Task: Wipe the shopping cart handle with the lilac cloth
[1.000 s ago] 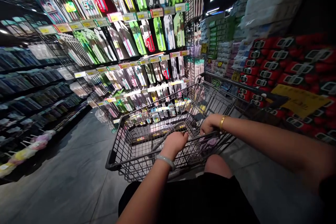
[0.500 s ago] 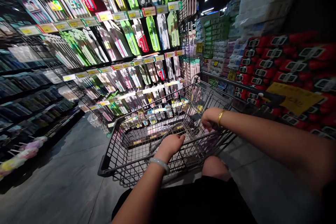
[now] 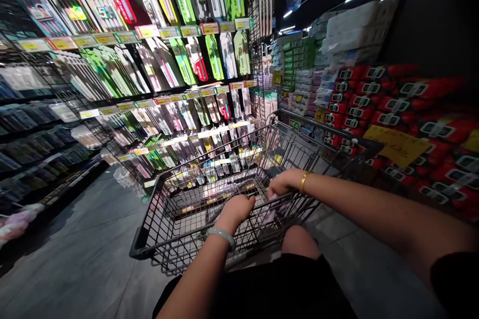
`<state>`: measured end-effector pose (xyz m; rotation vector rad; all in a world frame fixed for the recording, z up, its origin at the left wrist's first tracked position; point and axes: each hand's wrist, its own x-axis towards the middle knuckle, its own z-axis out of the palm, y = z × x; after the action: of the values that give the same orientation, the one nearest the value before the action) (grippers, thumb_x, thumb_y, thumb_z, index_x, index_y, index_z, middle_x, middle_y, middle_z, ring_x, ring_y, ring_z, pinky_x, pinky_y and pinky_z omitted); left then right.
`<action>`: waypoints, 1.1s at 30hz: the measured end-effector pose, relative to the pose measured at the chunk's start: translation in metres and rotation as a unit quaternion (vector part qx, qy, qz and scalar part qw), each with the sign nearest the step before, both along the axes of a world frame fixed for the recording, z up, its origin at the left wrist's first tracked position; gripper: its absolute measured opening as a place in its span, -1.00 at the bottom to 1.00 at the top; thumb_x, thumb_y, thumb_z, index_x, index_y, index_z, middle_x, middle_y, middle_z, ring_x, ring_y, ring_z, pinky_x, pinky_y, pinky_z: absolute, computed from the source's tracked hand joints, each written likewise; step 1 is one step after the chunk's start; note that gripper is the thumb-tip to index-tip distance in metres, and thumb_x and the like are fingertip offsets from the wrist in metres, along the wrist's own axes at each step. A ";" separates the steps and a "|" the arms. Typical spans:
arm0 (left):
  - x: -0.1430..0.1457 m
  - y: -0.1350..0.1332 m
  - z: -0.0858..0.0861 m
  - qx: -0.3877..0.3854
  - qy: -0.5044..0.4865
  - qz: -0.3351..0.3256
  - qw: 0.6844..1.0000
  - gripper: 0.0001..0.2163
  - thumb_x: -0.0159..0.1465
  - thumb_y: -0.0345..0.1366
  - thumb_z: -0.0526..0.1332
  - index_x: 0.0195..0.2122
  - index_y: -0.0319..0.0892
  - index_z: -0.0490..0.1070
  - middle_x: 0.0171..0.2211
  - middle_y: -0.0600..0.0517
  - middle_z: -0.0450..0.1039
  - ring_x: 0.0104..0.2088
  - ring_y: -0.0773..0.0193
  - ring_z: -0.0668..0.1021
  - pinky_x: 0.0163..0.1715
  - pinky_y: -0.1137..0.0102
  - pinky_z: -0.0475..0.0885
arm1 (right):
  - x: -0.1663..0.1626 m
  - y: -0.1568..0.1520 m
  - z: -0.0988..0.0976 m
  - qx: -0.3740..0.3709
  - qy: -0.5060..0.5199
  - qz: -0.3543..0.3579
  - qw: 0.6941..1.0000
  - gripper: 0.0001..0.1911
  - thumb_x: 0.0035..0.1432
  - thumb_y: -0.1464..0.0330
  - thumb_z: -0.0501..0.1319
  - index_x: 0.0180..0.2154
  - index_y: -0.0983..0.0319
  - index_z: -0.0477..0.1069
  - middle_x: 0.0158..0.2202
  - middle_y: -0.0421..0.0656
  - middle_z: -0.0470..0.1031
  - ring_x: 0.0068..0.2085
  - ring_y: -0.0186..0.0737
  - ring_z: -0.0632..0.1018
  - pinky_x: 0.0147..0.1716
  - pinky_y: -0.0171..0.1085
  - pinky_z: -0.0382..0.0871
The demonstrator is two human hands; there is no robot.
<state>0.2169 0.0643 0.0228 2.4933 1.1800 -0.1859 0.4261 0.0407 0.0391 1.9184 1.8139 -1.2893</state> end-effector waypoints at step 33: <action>-0.002 -0.008 -0.004 0.044 0.008 0.028 0.999 -0.45 0.38 0.05 -0.20 -0.30 -0.12 0.53 -0.24 -0.13 0.61 -0.20 0.00 0.61 -0.26 0.26 0.40 | -0.003 -0.138 -0.176 0.676 0.025 -0.562 0.477 -0.61 -0.04 0.47 0.10 -0.12 0.22 0.45 -0.07 -0.03 0.36 -0.01 -0.08 0.41 0.09 0.01 0.31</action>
<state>0.2148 0.0566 0.0190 2.5357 1.2884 -0.1407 0.4231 -0.0978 -0.1368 4.2800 1.3527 0.8024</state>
